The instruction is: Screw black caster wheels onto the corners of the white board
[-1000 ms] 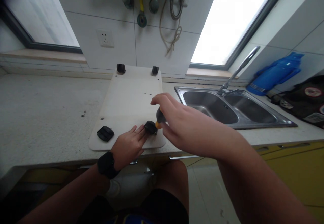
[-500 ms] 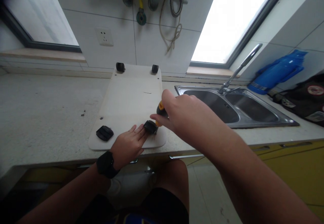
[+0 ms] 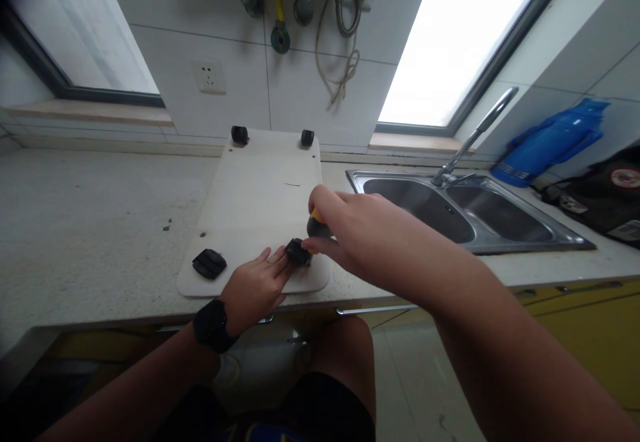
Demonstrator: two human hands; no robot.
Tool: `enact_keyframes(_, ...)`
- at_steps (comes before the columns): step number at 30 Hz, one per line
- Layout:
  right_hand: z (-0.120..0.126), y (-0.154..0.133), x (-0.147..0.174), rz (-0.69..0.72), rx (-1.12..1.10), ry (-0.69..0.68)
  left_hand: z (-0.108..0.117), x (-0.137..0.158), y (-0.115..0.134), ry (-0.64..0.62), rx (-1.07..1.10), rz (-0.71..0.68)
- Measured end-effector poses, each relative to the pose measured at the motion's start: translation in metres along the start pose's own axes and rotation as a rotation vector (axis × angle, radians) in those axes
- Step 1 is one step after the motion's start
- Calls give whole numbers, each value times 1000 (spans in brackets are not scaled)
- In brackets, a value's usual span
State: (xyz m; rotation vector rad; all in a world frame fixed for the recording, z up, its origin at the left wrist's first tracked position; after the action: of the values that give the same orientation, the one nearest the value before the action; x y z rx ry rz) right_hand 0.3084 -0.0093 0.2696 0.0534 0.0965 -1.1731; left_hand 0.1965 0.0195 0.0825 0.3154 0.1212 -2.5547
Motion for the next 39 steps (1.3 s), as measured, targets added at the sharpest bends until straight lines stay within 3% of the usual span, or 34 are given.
enact_keyframes(10, 0, 5, -8, -242, 327, 24, -3, -1, -1, -20, 32, 6)
enact_keyframes(15, 1, 5, 5, -196, 132, 152, 1, 0, -1, -6, 42, 16)
enact_keyframes(21, 33, 9, 44, -148, -151, 518, 0, 1, -3, -2, 77, 31)
enact_keyframes(24, 31, 17, 53, -109, -261, 607, -1, 2, -5, 8, 99, 34)
enact_keyframes(28, -13, 16, 32, 69, -238, 379, -1, 4, -7, 32, 102, 51)
enact_keyframes(33, -89, 27, 7, 67, -380, 46, 1, 4, -10, 44, 128, 86)
enact_keyframes(39, -119, 33, -3, 84, -420, 12, -1, 5, -12, 42, 164, 104)
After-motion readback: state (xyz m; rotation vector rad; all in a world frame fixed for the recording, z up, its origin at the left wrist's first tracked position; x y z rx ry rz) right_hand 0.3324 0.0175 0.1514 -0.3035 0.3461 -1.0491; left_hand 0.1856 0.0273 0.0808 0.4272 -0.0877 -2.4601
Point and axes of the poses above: each hand's wrist, its own x-axis away from the middle knuckle, its own z-axis out of the back of the hand, y = z × x, the point moved 8 cm from there along -x, towards the middle knuckle, and after that the axes turned 8 degrees about z, right-handed, at the moved point
